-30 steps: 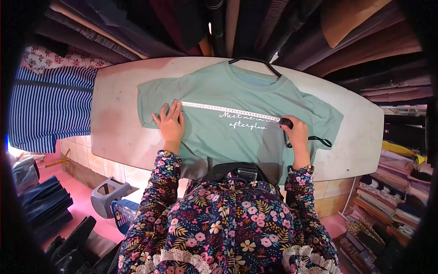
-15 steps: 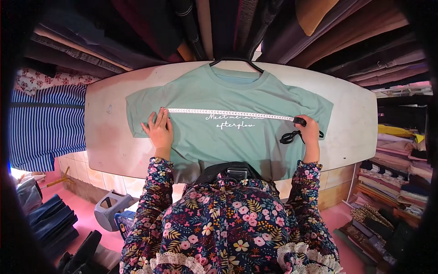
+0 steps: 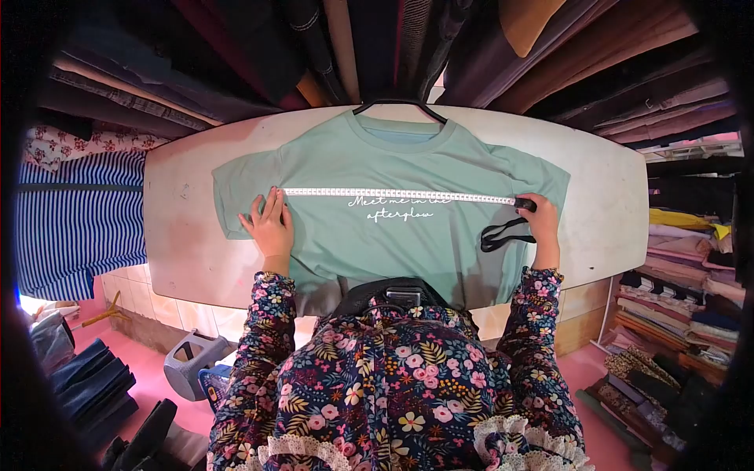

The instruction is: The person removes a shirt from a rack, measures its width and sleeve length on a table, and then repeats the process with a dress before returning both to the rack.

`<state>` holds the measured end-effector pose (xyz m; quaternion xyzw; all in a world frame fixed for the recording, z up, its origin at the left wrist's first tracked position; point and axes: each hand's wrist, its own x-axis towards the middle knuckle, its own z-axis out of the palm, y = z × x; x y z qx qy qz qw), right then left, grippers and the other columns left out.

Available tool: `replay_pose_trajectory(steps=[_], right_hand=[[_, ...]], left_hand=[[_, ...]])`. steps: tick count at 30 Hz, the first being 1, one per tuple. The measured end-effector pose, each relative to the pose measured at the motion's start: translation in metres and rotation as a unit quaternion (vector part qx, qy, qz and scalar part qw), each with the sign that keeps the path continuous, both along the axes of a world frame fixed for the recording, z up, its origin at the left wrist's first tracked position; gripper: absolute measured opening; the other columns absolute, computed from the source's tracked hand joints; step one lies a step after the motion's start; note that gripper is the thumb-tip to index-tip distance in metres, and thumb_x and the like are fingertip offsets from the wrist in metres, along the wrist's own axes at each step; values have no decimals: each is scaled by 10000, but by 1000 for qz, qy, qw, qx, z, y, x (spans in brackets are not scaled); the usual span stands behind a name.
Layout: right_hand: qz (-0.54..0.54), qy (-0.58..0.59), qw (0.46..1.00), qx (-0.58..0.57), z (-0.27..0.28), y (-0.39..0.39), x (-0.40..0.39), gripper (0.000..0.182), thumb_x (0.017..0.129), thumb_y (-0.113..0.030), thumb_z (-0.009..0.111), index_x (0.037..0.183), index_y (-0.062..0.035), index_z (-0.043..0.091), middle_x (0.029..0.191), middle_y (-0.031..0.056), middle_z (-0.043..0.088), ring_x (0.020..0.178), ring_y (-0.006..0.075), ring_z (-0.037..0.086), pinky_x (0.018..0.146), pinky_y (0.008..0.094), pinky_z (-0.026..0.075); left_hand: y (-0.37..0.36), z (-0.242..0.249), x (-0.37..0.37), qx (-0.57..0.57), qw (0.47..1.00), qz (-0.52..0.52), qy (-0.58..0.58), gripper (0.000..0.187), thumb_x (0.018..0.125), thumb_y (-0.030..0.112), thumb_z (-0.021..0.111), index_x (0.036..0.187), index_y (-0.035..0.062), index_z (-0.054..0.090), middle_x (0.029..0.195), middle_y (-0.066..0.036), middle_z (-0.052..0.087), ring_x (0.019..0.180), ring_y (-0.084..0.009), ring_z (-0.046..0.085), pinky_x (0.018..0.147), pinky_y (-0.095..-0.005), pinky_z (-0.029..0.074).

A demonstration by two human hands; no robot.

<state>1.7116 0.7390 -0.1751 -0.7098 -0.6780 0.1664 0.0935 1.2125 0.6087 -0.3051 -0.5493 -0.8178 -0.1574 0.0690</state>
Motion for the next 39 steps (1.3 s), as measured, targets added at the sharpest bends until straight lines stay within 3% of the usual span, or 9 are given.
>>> replay_pose_trajectory(steps=[19,21,27,30,39], right_hand=[[31,56,998,-6,-5,5,4,344,631,3,729,961,-76,676,863,123,670,775,261,643,709,339,491],[48,50,998,12,-5,4,4,345,637,9,725,967,-79,677,808,104,675,724,205,648,673,299,502],[56,42,997,13,-10,6,6,335,640,18,717,960,-70,674,806,100,676,717,198,647,665,296,502],[30,54,998,-16,-7,6,3,333,637,1,729,958,-71,674,872,124,668,793,268,640,727,344,488],[27,56,998,-15,-5,5,1,345,633,1,731,965,-74,675,874,123,667,790,266,638,724,343,487]], left_hand=[[-1,-2,-5,-8,1000,2,-4,349,864,217,540,1208,243,593,1275,101,545,1202,-213,439,1048,-615,155],[-1,-3,-5,-9,1000,3,-4,349,864,217,539,1207,244,593,1277,102,544,1203,-213,439,1050,-613,152],[0,-5,-6,3,1000,2,1,344,855,214,545,1194,239,601,1259,103,554,1191,-210,444,1049,-613,154],[0,-6,-6,-14,1000,5,-1,357,871,222,531,1223,254,580,1280,107,539,1204,-208,438,1056,-607,144],[0,-6,-6,-14,1000,6,1,351,875,225,530,1222,253,580,1271,105,545,1199,-204,442,1054,-605,150]])
